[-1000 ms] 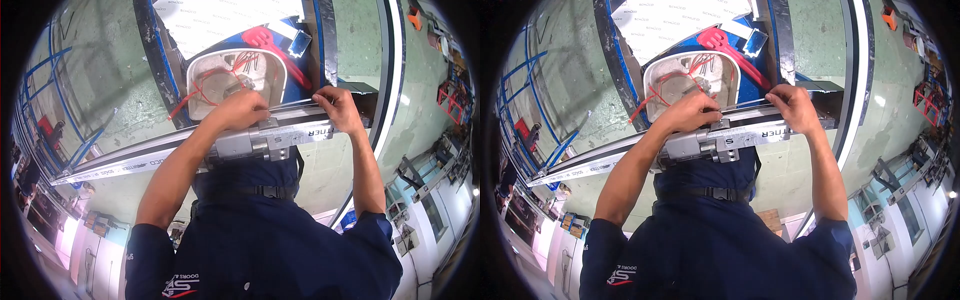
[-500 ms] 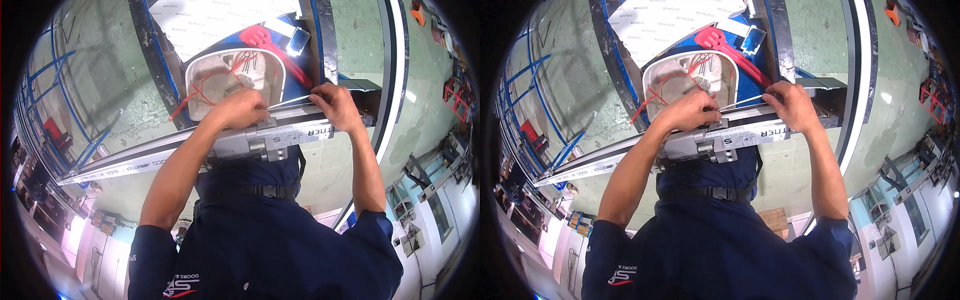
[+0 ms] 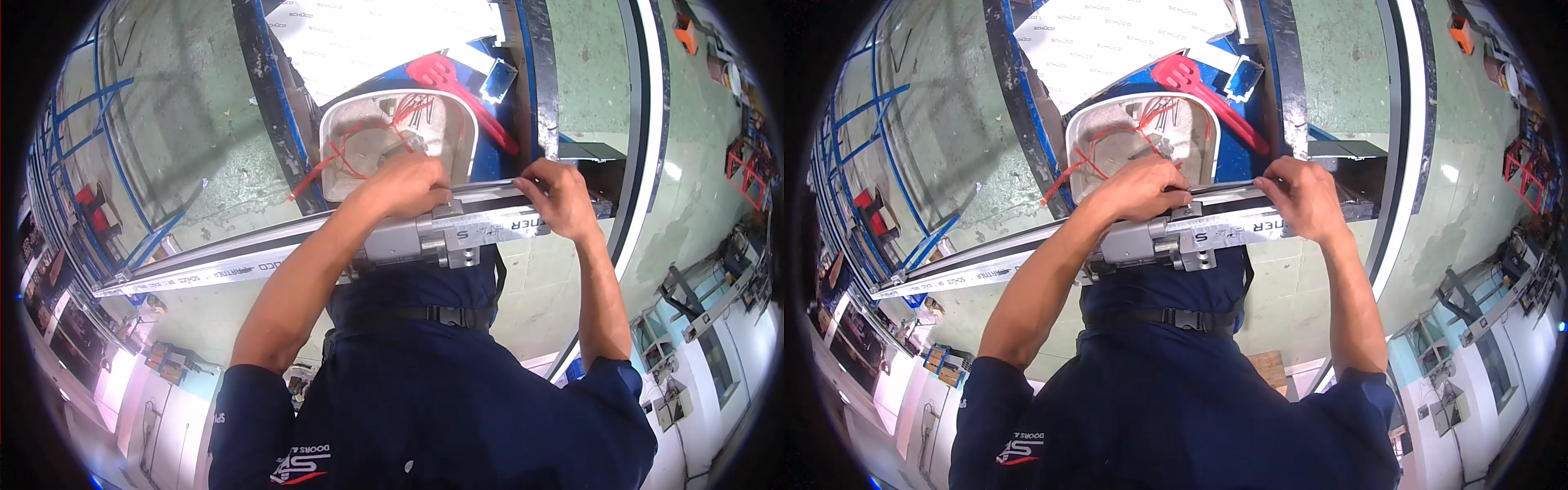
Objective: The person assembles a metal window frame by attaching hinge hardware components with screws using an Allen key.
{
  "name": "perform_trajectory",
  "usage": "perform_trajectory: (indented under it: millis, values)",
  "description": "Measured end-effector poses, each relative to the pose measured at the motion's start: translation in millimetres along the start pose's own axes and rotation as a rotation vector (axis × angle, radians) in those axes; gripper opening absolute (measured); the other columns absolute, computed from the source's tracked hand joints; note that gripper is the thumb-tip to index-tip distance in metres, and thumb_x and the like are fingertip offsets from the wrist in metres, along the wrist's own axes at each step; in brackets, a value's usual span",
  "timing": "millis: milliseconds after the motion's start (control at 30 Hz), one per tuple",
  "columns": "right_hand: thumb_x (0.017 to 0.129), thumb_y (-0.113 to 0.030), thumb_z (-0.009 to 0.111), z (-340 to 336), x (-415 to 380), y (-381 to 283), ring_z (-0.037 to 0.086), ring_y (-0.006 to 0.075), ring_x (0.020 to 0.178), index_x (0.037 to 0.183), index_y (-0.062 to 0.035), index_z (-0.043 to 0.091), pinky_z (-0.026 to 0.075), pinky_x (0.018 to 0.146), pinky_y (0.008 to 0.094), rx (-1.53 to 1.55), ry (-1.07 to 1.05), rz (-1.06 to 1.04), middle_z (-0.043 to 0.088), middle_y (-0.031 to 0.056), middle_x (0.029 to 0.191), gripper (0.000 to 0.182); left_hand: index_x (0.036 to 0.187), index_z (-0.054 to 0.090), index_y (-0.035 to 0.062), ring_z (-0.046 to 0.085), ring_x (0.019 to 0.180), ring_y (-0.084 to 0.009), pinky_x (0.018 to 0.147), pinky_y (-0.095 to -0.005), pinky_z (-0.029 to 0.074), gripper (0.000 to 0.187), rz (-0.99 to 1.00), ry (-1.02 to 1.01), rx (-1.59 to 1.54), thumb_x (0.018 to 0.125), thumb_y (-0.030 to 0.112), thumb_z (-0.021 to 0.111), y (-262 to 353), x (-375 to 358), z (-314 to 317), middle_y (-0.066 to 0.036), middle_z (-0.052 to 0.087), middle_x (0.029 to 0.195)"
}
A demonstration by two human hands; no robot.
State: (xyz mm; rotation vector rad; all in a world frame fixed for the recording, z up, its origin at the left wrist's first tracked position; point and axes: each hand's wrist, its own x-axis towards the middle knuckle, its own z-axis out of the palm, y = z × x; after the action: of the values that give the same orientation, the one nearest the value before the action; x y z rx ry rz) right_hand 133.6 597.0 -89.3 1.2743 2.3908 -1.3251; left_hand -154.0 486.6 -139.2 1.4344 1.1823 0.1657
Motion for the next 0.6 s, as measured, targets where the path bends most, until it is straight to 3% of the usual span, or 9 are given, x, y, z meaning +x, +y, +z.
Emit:
perform_trajectory:
  millis: [67,167,300,433,467,600]
  values:
    - [0.096,-0.014,0.081,-8,-6,-14,0.071,0.0355,0.066,0.111,-0.0037,0.075,0.055,0.064,0.0436,0.131,0.012,-0.011,0.073,0.0162,0.080,0.020,0.093,0.078,0.0025,0.072,0.087,-0.0419,0.079,-0.0539,0.053,0.023,0.019,0.042,-0.014,0.098,0.024,0.073,-2,-2,5,-0.022,0.074,0.085]
    - [0.096,-0.009,0.079,-18,-20,-56,0.070,0.0356,0.062,0.115,-0.0042,0.073,0.054,0.061,0.0430,0.090,0.056,-0.068,0.071,0.0174,0.076,0.021,0.093,0.078,0.0030,0.072,0.088,-0.0418,0.079,-0.0539,0.053,0.022,0.036,0.060,-0.016,0.099,0.024,0.073,-1,-3,4,-0.022,0.074,0.086]
    - [0.089,0.001,0.074,-15,-30,-86,0.069,0.0398,0.068,0.112,-0.0017,0.070,0.052,0.062,0.0499,-0.142,0.057,-0.302,0.067,0.0176,0.078,0.024,0.097,0.080,0.0038,0.073,0.089,-0.0418,0.080,-0.0536,0.053,0.021,0.063,0.039,-0.023,0.098,0.024,0.074,-8,-2,6,-0.021,0.075,0.088]
    - [0.090,0.004,0.073,-9,-29,-125,0.071,0.0446,0.078,0.104,0.0010,0.070,0.054,0.067,0.0504,-0.140,-0.041,-0.201,0.072,0.0190,0.087,0.014,0.105,0.084,0.0055,0.074,0.091,-0.0402,0.083,-0.0513,0.055,0.020,0.092,0.119,-0.094,0.097,0.022,0.076,-14,-6,12,-0.020,0.078,0.094]
    - [0.086,0.001,0.068,0,-28,-130,0.068,0.0455,0.074,0.094,-0.0001,0.060,0.052,0.064,0.0536,-0.107,-0.008,-0.232,0.066,0.0196,0.082,0.011,0.107,0.084,0.0059,0.074,0.092,-0.0397,0.084,-0.0506,0.056,0.020,0.095,0.148,-0.128,0.097,0.021,0.076,-15,-7,14,-0.020,0.079,0.095]
    - [0.085,0.003,0.067,6,-26,-148,0.068,0.0479,0.075,0.092,0.0010,0.059,0.053,0.066,0.0553,-0.085,-0.055,-0.186,0.066,0.0223,0.081,0.010,0.111,0.085,0.0064,0.076,0.094,-0.0379,0.085,-0.0482,0.057,0.021,0.047,0.097,-0.202,0.096,0.019,0.077,-20,-5,21,-0.019,0.080,0.098]
